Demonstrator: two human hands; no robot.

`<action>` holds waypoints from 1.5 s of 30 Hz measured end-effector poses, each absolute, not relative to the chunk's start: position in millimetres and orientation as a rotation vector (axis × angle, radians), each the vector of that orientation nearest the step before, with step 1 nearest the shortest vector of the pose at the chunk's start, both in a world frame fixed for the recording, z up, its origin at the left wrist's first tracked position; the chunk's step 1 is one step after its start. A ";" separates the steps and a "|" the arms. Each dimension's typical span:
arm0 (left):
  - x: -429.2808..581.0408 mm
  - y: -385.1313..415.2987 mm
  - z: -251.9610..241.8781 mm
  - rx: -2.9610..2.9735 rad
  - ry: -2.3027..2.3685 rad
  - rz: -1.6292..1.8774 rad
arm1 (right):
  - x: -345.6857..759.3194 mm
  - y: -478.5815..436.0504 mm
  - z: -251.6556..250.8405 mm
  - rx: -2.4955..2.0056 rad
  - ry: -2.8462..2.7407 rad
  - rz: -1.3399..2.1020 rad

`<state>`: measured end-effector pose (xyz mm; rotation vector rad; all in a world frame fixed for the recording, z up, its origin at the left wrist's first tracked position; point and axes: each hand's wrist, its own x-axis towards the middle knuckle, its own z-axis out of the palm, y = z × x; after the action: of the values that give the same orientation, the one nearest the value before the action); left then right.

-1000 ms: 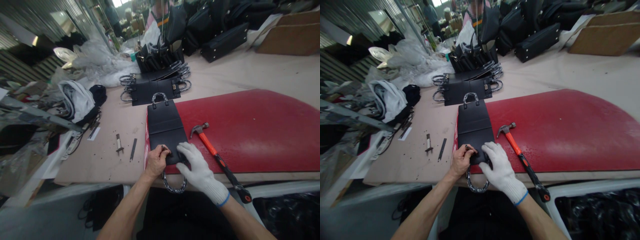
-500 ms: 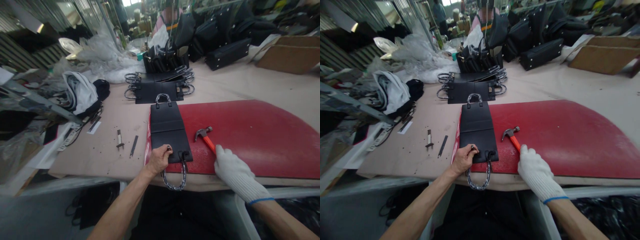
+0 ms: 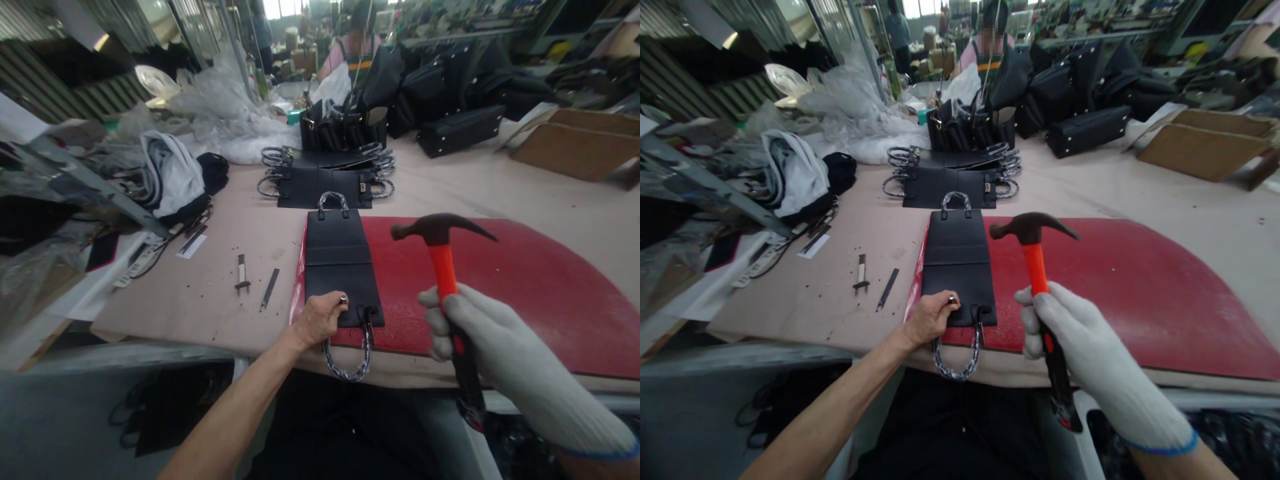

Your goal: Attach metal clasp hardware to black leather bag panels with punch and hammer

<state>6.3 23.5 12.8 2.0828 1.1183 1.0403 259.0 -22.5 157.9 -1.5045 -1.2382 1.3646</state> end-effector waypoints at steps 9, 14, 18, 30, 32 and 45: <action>3.9 28.2 12.1 2.023 1.145 1.012 | 250.6 -28.0 175.9 -1.644 -1.861 0.510; 3.2 25.5 9.8 2.148 1.075 0.985 | 244.1 -27.9 166.1 -1.677 -2.064 0.485; 3.6 25.5 9.4 2.182 1.052 1.007 | 240.6 -33.3 170.4 -1.616 -1.983 0.371; 3.7 26.4 6.0 2.198 1.040 1.052 | 249.3 -36.8 166.4 -1.617 -2.021 0.214; 3.2 26.1 5.1 2.185 1.041 1.051 | 247.8 -40.0 166.0 -1.556 -1.868 0.223; 9.1 23.8 8.3 2.209 1.087 1.073 | 299.0 -16.9 75.5 -2.241 -2.182 -0.024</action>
<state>9.1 23.8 8.3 2.2092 1.0871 1.0735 299.0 -16.9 75.5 -2.2412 -2.1823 -0.0237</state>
